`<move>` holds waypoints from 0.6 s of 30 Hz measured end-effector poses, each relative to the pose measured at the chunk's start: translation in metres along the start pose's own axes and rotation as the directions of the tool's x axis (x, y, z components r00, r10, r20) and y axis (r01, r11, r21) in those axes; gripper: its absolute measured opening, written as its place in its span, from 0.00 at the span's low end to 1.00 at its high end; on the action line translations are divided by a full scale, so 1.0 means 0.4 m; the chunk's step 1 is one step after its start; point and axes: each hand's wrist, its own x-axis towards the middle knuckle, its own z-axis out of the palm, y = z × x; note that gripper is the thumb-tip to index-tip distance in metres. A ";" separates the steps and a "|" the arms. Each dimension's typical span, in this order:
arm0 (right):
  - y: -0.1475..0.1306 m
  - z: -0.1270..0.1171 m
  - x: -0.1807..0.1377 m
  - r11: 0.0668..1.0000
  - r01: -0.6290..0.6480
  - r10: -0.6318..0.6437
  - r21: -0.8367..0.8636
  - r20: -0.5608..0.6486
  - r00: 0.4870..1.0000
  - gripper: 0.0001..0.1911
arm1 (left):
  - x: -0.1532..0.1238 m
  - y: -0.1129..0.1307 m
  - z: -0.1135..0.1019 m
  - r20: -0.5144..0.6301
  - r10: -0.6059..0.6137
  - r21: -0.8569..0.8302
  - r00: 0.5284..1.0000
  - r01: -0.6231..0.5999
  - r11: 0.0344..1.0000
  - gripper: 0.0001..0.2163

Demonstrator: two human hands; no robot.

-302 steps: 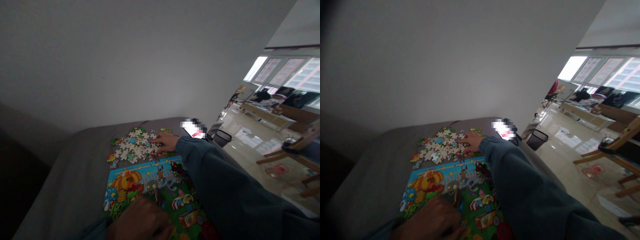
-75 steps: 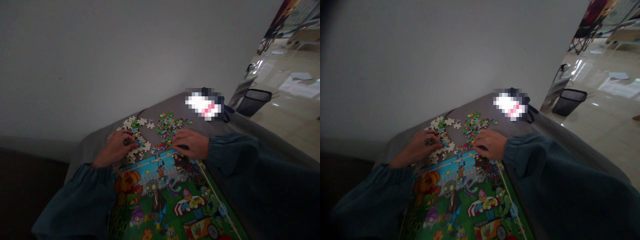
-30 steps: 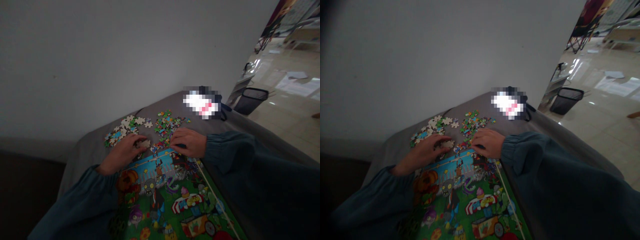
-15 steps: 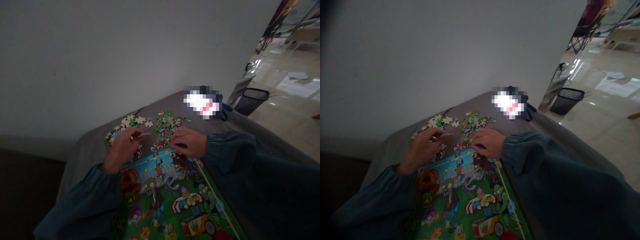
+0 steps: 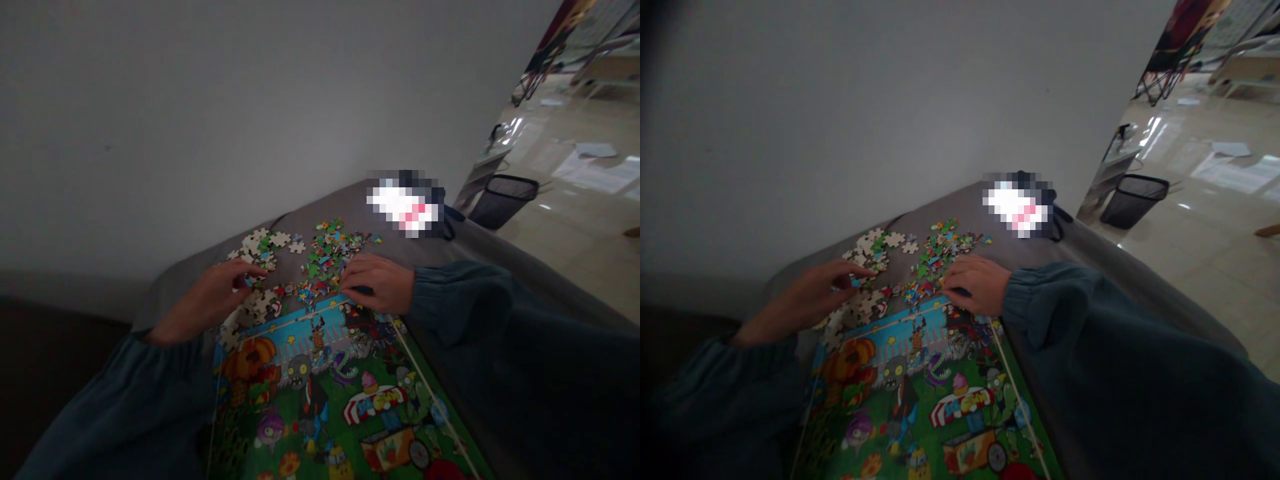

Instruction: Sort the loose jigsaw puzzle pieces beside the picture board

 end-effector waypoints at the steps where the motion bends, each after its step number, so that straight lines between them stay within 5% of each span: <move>1: -0.001 -0.001 0.000 1.000 0.003 -0.003 -0.003 0.002 1.000 0.14 | 0.001 0.000 0.003 0.013 -0.012 0.002 1.000 0.012 1.000 0.17; 18: 0.001 0.001 -0.002 1.000 0.019 -0.019 -0.008 -0.017 1.000 0.13 | 0.009 0.021 0.027 0.255 -0.084 -0.067 0.963 0.104 0.992 0.20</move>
